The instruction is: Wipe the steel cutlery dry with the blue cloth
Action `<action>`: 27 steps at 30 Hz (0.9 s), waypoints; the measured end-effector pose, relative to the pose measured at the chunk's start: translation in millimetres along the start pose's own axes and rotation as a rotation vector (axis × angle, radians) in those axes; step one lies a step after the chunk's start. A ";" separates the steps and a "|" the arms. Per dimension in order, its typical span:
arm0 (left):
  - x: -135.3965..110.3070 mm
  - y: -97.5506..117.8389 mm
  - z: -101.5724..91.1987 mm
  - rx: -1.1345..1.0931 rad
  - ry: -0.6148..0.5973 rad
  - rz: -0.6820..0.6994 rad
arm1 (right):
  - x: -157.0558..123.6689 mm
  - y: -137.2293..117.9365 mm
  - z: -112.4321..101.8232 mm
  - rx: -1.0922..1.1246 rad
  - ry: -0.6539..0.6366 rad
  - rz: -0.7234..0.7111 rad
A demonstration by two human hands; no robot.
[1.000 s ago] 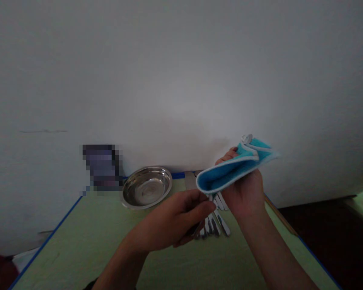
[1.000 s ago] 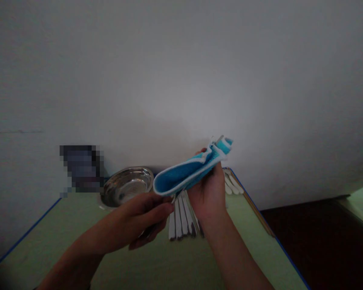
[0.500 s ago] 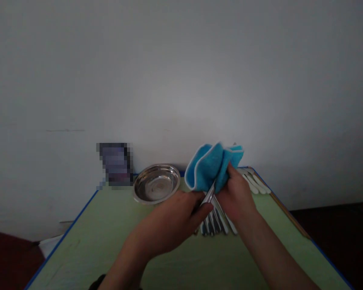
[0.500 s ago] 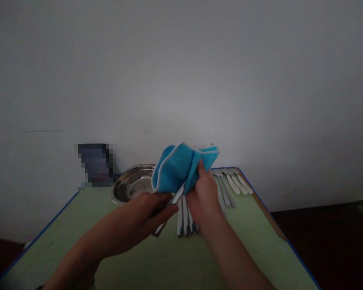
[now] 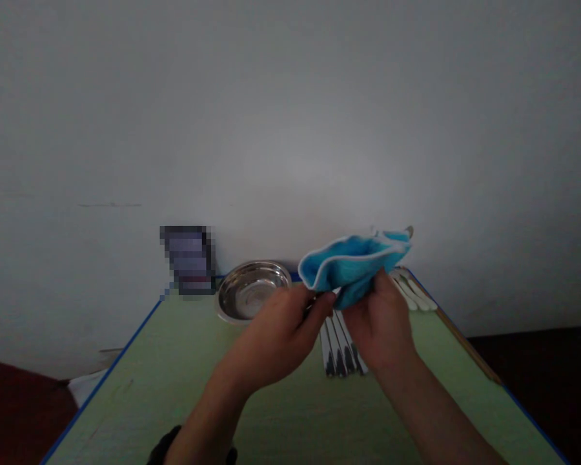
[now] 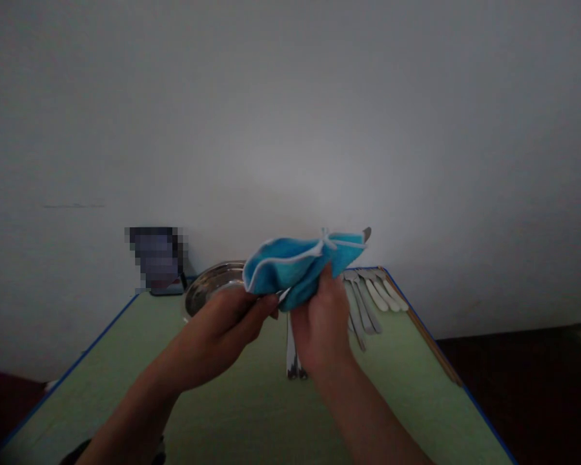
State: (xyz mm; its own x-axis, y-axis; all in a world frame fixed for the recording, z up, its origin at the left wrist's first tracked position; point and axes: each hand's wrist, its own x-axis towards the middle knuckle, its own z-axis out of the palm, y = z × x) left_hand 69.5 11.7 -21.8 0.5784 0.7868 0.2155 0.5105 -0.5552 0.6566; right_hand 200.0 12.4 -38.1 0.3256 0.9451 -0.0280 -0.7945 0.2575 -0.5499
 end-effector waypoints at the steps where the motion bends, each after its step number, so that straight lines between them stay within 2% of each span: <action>1: 0.7 0.0 2.3 0.027 0.026 0.000 | -3.0 6.2 0.4 -0.013 -0.021 0.024; 3: 1.1 0.0 4.9 0.090 0.029 -0.003 | -4.1 12.3 -0.4 -0.027 -0.038 0.044; 5: -0.3 0.3 4.2 0.159 -0.049 -0.009 | 0.2 10.1 -2.0 -0.022 -0.006 0.023; 8: -6.4 2.1 -0.9 0.233 -0.177 -0.016 | 9.5 -3.2 -2.1 -0.005 0.061 0.011; 12: -18.2 7.6 -9.2 0.237 -0.278 -0.006 | 15.4 -25.1 -0.2 0.048 0.105 0.045; 14: -22.9 10.7 -12.8 0.210 -0.323 -0.013 | 17.1 -34.0 -3.4 0.117 0.055 0.062; 19: -28.0 13.2 -19.8 0.133 -0.420 -0.033 | 32.6 -42.4 -25.8 0.242 -0.257 0.021; 22: -27.5 9.2 -21.7 0.078 -0.454 0.005 | 47.5 -41.3 -38.5 0.222 -0.304 -0.020; 24: -25.3 5.3 -21.5 0.077 -0.427 0.045 | 55.0 -40.2 -44.0 0.193 -0.307 -0.042; 27: -19.7 -0.3 -19.6 0.117 -0.306 0.108 | 58.8 -37.3 -47.3 0.166 -0.323 -0.061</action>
State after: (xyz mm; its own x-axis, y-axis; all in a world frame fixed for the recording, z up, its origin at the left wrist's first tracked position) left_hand 45.4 1.7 -12.1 0.7881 0.6143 0.0404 0.4953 -0.6717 0.5510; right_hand 273.1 48.9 -58.7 0.2171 0.9351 0.2800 -0.8598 0.3190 -0.3987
